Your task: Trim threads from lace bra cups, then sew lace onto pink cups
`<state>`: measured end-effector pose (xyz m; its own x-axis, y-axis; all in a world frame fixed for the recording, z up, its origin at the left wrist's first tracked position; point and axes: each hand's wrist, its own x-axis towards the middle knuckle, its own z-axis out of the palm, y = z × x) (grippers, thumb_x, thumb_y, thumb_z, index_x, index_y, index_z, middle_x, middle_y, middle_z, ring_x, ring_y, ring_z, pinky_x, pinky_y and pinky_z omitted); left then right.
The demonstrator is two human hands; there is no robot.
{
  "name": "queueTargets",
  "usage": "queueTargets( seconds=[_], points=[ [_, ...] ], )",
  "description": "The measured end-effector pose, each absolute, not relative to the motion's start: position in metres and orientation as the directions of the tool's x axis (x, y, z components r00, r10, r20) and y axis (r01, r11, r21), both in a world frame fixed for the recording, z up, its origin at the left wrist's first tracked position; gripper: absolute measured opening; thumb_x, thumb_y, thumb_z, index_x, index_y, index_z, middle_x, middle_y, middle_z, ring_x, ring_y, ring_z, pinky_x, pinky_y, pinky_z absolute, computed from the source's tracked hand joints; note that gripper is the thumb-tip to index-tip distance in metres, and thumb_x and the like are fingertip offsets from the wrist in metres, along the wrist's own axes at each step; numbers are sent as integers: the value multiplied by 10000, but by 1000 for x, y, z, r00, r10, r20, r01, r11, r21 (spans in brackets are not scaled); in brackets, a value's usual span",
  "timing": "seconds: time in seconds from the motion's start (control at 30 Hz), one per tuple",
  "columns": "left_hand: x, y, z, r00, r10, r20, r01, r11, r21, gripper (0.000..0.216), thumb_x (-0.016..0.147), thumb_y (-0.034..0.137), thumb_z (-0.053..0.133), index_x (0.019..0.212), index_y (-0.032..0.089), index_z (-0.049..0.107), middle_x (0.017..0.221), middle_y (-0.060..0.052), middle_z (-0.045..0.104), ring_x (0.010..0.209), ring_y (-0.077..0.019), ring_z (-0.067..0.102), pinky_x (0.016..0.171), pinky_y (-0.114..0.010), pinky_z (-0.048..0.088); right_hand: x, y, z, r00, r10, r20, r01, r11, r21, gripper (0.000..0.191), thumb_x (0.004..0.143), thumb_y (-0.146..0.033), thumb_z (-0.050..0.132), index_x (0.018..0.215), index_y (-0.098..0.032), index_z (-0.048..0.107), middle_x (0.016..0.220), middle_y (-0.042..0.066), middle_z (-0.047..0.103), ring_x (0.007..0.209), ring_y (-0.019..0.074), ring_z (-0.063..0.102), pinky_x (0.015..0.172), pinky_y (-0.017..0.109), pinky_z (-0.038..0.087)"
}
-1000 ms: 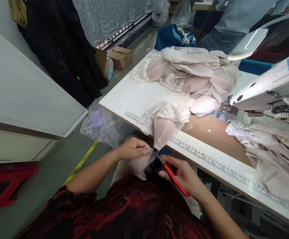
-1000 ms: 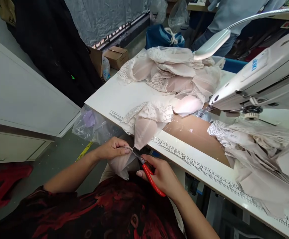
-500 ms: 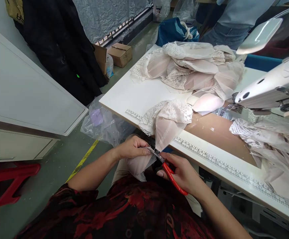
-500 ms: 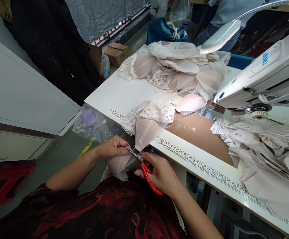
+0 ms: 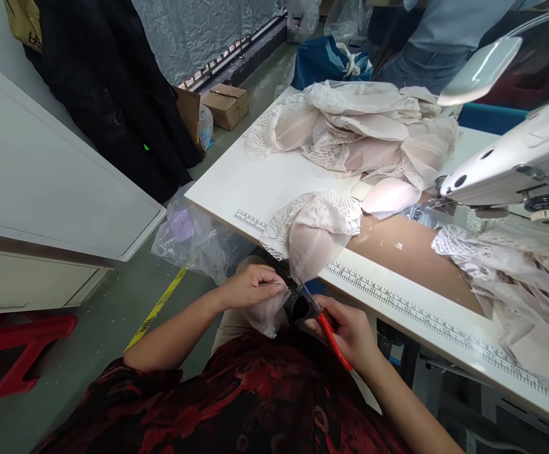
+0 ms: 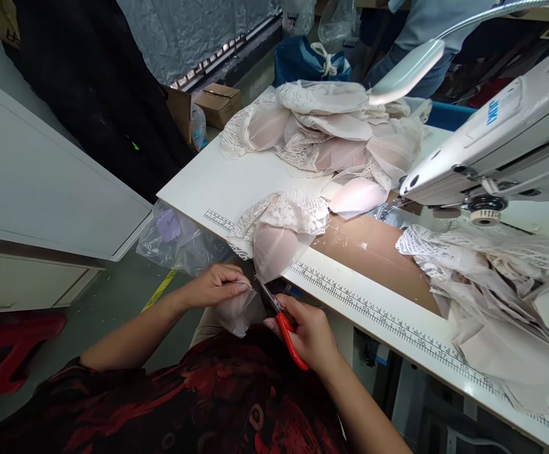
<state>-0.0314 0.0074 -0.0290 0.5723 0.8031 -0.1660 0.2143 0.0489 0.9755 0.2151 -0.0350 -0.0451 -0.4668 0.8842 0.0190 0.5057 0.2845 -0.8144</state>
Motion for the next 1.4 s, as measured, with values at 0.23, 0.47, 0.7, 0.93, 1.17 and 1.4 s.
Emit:
queueTargets(
  seconds=[0.23, 0.47, 0.7, 0.93, 1.17, 1.4],
  points=[
    [14, -17, -50, 354, 923, -153, -71, 189, 979, 343, 857, 432, 584, 950, 135, 728, 962, -94, 681, 906, -182, 614, 859, -291, 465, 221, -47, -39, -298, 942, 154, 454, 282, -845, 246, 809, -361, 649, 1005, -216, 618, 655, -17, 604, 544, 148, 569, 534, 253, 492],
    [-14, 2, -7, 395, 917, 59, 186, -142, 972, 318, 887, 392, 529, 875, 133, 713, 818, -77, 673, 759, -160, 594, 734, -258, 463, 243, -46, -5, -236, 920, 314, 462, 391, -796, 348, 790, -211, 665, 1122, -271, 578, 845, 37, 683, 729, 204, 648, 734, 358, 547],
    [-34, 18, 97, 920, 387, -64, 219, -370, 903, 161, 824, 230, 584, 831, 254, 743, 798, -97, 700, 764, -208, 643, 715, -265, 493, 218, -20, 50, -518, 817, 252, 281, 441, -853, 336, 814, -240, 632, 1148, -277, 621, 1025, 57, 708, 825, 212, 678, 733, 313, 550],
    [-27, 7, 74, 785, 619, 8, 277, -363, 890, 236, 908, 258, 486, 907, 194, 713, 928, -89, 696, 904, -208, 643, 834, -292, 481, 198, -34, 13, -306, 951, 41, 210, 109, -972, 205, 826, -307, 614, 1014, -226, 604, 698, -12, 602, 579, 139, 566, 526, 237, 486],
    [2, -28, 20, 563, 815, 137, 248, -325, 913, 247, 929, 231, 457, 998, 165, 684, 1138, -106, 643, 1078, -210, 584, 963, -319, 435, 188, -50, -14, -109, 993, -36, 138, -21, -990, 249, 811, -336, 633, 1032, -235, 580, 727, 2, 604, 593, 152, 567, 538, 257, 508],
    [13, -27, -12, 441, 860, 256, 121, -340, 932, 203, 919, 202, 474, 945, 134, 663, 983, -117, 665, 962, -193, 624, 890, -324, 489, 202, -53, -22, -277, 959, -66, 140, -27, -990, 363, 806, -307, 654, 1156, -247, 578, 770, -2, 636, 647, 159, 607, 604, 255, 524]
  ],
)
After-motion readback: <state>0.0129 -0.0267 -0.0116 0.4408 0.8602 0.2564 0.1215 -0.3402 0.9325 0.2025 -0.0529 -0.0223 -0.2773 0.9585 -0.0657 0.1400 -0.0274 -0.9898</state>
